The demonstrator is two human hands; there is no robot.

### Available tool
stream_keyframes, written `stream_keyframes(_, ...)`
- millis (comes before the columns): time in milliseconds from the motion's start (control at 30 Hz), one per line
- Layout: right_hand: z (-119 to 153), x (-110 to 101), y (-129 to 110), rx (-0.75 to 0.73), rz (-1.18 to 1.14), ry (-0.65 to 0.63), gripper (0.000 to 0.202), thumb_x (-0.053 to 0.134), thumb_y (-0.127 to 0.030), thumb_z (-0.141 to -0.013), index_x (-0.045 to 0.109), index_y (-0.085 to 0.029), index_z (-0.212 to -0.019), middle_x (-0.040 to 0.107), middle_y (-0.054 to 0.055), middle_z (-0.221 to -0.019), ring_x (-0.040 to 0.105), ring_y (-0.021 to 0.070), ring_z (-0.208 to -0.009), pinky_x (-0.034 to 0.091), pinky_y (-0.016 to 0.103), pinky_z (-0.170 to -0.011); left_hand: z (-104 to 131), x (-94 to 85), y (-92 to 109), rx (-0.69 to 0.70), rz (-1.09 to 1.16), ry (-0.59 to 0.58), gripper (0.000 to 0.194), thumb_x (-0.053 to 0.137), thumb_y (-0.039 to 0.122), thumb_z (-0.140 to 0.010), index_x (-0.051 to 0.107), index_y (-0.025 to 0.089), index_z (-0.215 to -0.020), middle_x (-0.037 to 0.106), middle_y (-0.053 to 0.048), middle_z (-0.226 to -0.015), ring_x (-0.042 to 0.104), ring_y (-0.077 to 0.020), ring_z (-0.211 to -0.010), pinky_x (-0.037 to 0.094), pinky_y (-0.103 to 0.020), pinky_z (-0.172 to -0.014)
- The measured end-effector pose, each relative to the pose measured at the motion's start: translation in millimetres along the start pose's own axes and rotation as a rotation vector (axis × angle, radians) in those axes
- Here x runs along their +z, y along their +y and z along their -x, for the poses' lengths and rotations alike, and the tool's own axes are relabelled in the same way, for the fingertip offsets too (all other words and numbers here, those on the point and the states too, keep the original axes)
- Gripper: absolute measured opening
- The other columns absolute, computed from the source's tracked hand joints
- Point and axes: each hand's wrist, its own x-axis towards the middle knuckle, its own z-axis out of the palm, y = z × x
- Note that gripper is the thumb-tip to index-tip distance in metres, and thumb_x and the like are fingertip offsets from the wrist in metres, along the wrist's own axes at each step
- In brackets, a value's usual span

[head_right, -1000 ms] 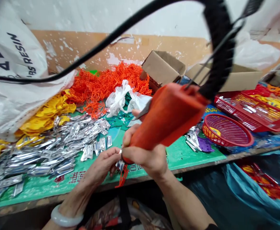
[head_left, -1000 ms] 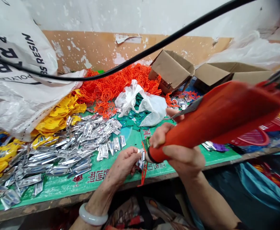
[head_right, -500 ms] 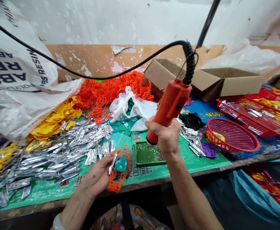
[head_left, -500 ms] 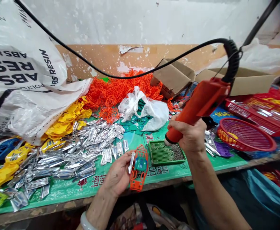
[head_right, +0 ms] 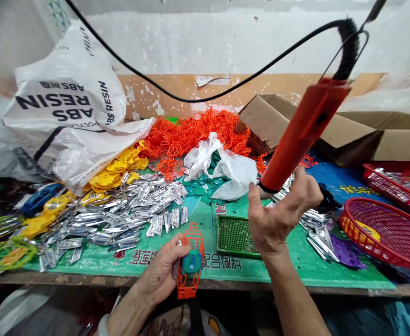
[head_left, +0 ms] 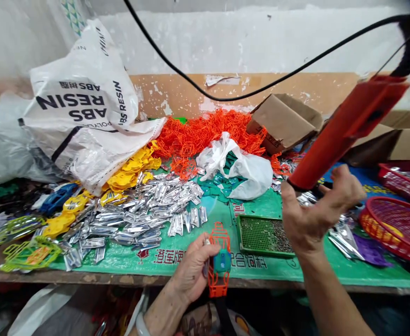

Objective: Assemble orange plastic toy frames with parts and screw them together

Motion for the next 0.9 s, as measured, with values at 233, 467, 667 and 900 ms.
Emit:
stream_keyframes(233, 36, 66, -36, -0.004, -0.098, -1.074, 0.022, 0.058, -0.023, -0.087, 0.066, -0.017, -0.106, 0.068, 0.009, -0.102, 0.063, 0.0212, -0.096, 0.049, 0.033, -0.084, 15, -12.6, 8, 0.086, -0.083, -0.109, 0.03, 0.076, 0.021, -0.076, 0.068, 0.014, -0.104, 0.072, -0.006, -0.091, 0.065, -0.0146, -0.075, 0.054, -0.027, -0.072)
stream_keyframes(467, 64, 107, -66, 0.132, 0.138, -1.365, 0.024, 0.065, -0.021, -0.077, 0.068, -0.011, -0.099, 0.073, 0.016, -0.091, 0.069, 0.0274, -0.088, 0.045, 0.03, -0.07, 23, -30.2, 19, 0.222, 0.002, -0.045, 0.031, 0.075, 0.014, -0.074, 0.068, 0.016, -0.104, 0.073, -0.005, -0.094, 0.066, -0.0152, -0.081, 0.053, -0.025, -0.074)
stream_keyframes(667, 68, 113, -80, 0.256, 0.176, -1.441, 0.021, 0.065, -0.026, -0.086, 0.065, -0.012, -0.102, 0.07, 0.011, -0.1, 0.067, 0.0233, -0.094, 0.051, 0.035, -0.079, 16, -43.6, 23, 0.222, 0.144, -0.01, 0.033, 0.073, 0.005, -0.066, 0.069, 0.015, -0.097, 0.074, -0.004, -0.093, 0.066, -0.0145, -0.084, 0.051, -0.026, -0.082)
stream_keyframes(900, 65, 114, -65, 0.437, -0.064, -1.361, 0.012, 0.06, -0.025, -0.089, 0.063, -0.014, -0.09, 0.065, 0.002, -0.085, 0.062, 0.0142, -0.076, 0.052, 0.029, -0.069, 17, -46.0, 25, 0.193, 0.227, 0.017, 0.026, 0.068, 0.002, -0.06, 0.065, 0.018, -0.08, 0.073, -0.002, -0.084, 0.068, -0.0196, -0.082, 0.054, -0.042, -0.084)
